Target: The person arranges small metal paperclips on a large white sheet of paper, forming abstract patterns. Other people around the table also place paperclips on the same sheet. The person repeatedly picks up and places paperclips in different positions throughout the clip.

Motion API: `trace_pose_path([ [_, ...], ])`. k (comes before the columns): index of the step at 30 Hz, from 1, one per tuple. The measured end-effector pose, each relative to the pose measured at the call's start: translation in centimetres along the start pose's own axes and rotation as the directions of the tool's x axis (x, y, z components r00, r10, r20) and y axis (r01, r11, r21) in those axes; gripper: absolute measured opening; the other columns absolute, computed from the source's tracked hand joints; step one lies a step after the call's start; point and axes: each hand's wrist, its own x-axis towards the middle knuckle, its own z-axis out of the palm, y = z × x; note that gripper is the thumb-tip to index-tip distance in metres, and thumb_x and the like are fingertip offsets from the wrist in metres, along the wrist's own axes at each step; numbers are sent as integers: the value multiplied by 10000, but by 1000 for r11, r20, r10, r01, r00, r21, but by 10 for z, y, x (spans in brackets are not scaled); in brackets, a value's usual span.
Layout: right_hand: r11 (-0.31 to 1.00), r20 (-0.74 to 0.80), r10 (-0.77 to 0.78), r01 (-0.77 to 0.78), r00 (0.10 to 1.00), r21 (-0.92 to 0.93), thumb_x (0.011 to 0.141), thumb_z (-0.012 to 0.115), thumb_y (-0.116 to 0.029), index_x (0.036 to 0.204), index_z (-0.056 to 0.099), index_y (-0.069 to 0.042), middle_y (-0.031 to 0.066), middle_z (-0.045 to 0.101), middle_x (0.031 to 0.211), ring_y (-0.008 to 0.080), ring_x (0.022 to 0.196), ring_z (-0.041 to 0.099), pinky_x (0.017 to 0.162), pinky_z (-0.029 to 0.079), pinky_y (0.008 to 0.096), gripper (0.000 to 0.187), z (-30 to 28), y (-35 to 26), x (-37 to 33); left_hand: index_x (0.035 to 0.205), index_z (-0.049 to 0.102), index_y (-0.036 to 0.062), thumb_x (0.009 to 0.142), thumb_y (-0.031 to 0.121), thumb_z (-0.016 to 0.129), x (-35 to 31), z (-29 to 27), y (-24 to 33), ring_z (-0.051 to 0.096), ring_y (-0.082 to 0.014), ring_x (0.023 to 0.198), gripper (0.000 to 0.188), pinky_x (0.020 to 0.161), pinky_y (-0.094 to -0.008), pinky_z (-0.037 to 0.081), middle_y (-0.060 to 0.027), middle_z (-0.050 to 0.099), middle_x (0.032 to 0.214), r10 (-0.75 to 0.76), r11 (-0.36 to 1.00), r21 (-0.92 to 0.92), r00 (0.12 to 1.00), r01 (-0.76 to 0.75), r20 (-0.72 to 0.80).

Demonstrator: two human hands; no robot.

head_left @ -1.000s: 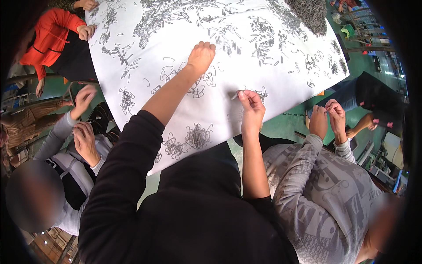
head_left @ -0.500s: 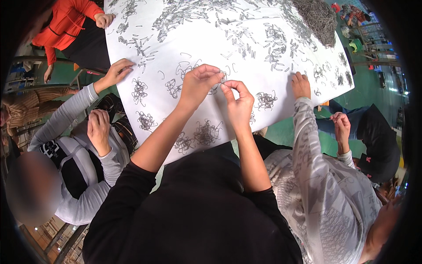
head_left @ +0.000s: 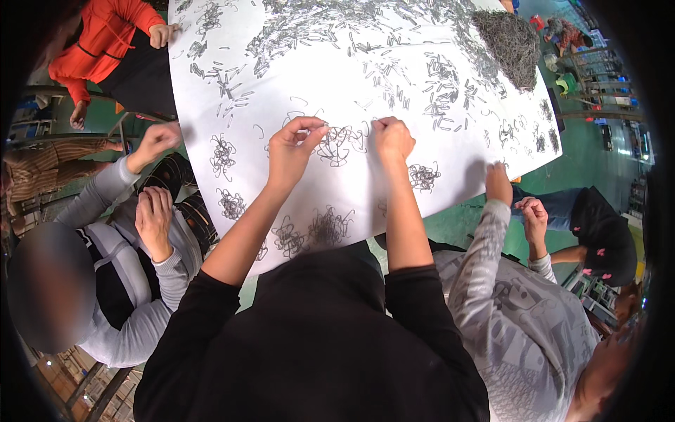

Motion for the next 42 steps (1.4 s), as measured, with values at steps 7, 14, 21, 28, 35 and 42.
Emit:
trace_pose_path([
  [7, 968, -23, -182, 183, 983, 174, 888, 612, -146, 908, 624, -26, 96, 654, 927, 210, 806, 628, 650, 490, 333, 122, -3, -13, -7, 951, 690, 52, 851, 103, 709, -4, 0, -3, 549, -55, 712, 114, 615, -201, 448, 14, 682, 897, 40, 999, -26, 999, -40, 17],
  [14, 234, 75, -157, -37, 985, 972, 877, 648, -14, 957, 540, -43, 91, 645, 834, 131, 671, 606, 580, 498, 251, 137, -64, -42, -79, 1012, 666, 58, 843, 74, 697, -4, 24, 0, 584, -68, 737, 173, 668, -225, 476, -14, 695, 920, 176, 984, -22, 982, -175, 62],
  [21, 121, 3, -71, 6, 997, 993, 877, 638, 15, 943, 473, -38, 129, 629, 885, 152, 690, 633, 615, 554, 268, 185, -75, -45, -87, 1080, 636, 58, 836, 44, 673, -9, 45, 8, 630, -95, 808, 247, 694, -248, 488, -31, 705, 914, 223, 975, -25, 971, -222, 90],
  [28, 65, -188, 18, 186, 982, 980, 877, 627, 38, 894, 440, -46, 150, 620, 932, 177, 705, 656, 621, 571, 288, 205, -68, -38, -87, 1095, 633, 66, 826, 48, 669, -6, 60, -1, 636, -157, 848, 272, 704, -282, 498, -69, 686, 975, 388, 914, 73, 913, -399, 128],
  [35, 132, -325, 28, 318, 945, 939, 870, 622, 67, 872, 435, -50, 157, 621, 924, 188, 694, 661, 627, 580, 305, 220, -72, -21, -77, 889, 699, 77, 809, 163, 708, 82, 75, -61, 549, -262, 943, 118, 785, -375, 467, -55, 630, 941, 411, 688, 592, 898, -420, 159],
  [42, 135, -305, 35, 298, 952, 945, 867, 628, 65, 865, 441, -50, 151, 627, 911, 180, 689, 656, 627, 574, 303, 220, -67, -13, -75, 896, 716, 95, 781, 198, 746, 121, 96, -75, 600, -258, 868, 157, 766, -370, 487, -74, 661, 883, 187, 579, 707, 910, -407, 370],
])
